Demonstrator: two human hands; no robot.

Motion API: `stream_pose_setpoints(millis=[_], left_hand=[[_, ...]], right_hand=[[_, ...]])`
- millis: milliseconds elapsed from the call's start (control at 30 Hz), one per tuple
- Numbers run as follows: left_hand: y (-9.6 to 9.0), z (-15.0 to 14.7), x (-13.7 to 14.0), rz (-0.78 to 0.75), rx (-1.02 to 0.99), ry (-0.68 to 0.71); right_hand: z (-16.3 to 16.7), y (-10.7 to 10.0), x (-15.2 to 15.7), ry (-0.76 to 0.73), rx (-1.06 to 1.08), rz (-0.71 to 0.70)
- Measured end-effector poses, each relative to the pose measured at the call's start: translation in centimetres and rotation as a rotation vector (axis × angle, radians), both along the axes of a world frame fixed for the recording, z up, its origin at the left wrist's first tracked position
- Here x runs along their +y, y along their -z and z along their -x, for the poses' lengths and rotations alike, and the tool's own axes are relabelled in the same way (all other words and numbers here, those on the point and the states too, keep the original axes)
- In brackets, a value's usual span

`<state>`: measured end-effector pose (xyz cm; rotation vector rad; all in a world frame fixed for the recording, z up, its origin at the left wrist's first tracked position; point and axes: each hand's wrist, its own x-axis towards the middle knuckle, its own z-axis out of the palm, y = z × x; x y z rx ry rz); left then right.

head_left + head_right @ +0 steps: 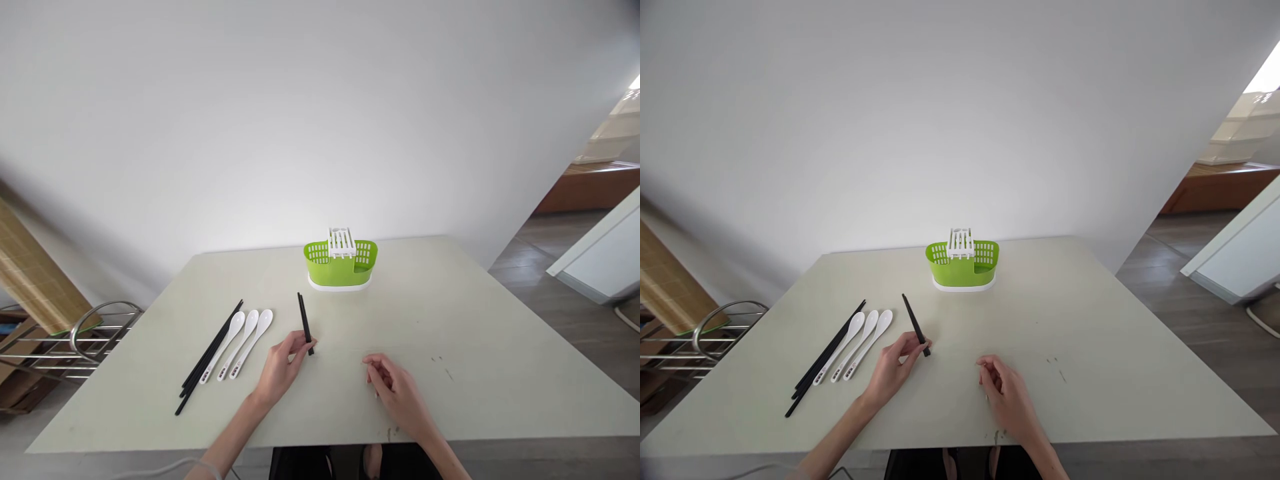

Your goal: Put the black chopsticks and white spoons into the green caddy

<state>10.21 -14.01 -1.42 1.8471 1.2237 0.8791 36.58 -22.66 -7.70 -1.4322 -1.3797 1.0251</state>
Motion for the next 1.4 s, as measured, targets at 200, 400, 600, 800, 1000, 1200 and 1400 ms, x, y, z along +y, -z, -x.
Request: stream_pose_setpoints(millis=[200, 400, 600, 800, 1000, 1200, 1400], left_hand=[[0.2, -0.2, 0.1, 0.028, -0.018, -0.033], [0.5, -1.1, -0.4, 0.208, -0.161, 0.023], [1.4, -2.6, -2.2, 0.485, -0.290, 0.154], [0.5, -3.3, -3.7, 0.547, -0.252, 0.286], [-0.1, -3.4, -4.7, 0.578, -0.250, 0.273], [-0.8, -2.8, -4.9, 0.661, -0.200, 0.328], [-5.2, -1.7, -3.6, 0.597, -0.079, 0.367]], right_hand=[[0.0, -0.2, 0.0, 0.007, -0.001, -0.018], [-0.1, -0.5, 0.1, -0.012, 0.020, -0.016], [1.4, -2.1, 0.7, -0.136, 0.130, 0.000], [4.8, -3.3, 1.2, -0.126, 0.247, -0.024], [5.9, -3.1, 1.4, -0.014, 0.419, 0.059], [5.1, -4.0, 1.0, -0.134, 0.383, 0.125], [4.1, -4.6, 0.0, -0.309, 0.363, 0.158]])
